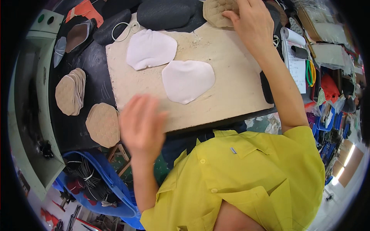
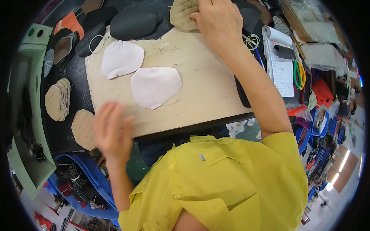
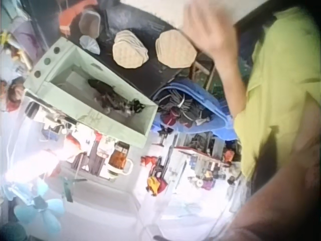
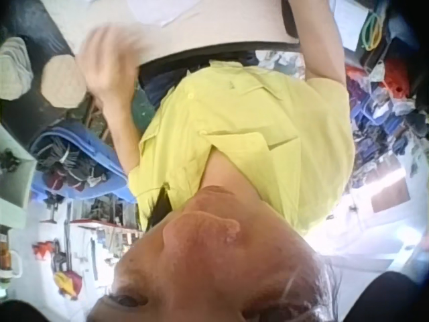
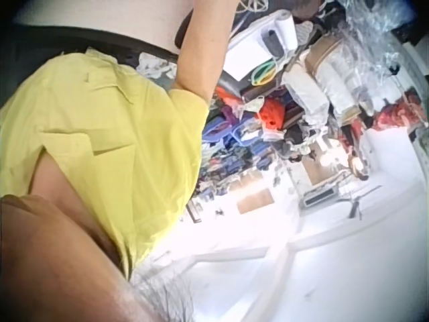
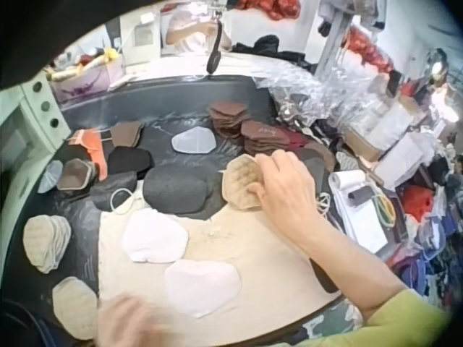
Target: The person repeatedly picks up white fabric pieces and beige textured insoles, aligns them, and presses them together by hand. The person stacks the assembled units on the table and later uses a blue pen to mark the stack.
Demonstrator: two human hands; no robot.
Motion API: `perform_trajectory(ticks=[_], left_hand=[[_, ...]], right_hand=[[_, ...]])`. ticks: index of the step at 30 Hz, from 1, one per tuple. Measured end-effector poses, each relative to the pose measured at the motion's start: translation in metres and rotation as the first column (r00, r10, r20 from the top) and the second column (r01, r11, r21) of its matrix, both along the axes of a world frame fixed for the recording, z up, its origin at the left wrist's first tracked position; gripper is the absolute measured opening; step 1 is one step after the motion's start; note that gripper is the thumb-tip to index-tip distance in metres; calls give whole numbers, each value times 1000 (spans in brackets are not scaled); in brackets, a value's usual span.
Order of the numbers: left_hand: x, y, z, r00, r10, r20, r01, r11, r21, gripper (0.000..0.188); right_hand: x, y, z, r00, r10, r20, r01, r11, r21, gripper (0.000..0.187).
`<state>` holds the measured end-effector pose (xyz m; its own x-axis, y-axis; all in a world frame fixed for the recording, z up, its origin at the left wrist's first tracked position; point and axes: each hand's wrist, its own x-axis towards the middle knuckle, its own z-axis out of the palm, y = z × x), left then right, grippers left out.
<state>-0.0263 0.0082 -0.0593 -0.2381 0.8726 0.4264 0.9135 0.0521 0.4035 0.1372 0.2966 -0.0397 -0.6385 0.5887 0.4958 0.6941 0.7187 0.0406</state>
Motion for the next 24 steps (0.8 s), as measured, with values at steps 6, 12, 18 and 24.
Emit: perform_trajectory(ticks=[6,12,18,24], left_hand=[[40,0,-5,981,-179,72,190,959,-208,46],[40,-36,-15,980,42,193,-52,997,48,28],[46,-35,-21,967,60,247,-75,996,50,32],[47,-36,-31,970,77,230,-94,993,66,31]], right_hand=[[39,-2,23,919,66,-389,-309,735,-604,21],[36,-81,33,900,-62,-432,-418,165,-893,15],[13,-108,9,961,-78,-264,-264,14,-964,16],[10,-110,0,974,-76,-212,-212,10,-977,18]])
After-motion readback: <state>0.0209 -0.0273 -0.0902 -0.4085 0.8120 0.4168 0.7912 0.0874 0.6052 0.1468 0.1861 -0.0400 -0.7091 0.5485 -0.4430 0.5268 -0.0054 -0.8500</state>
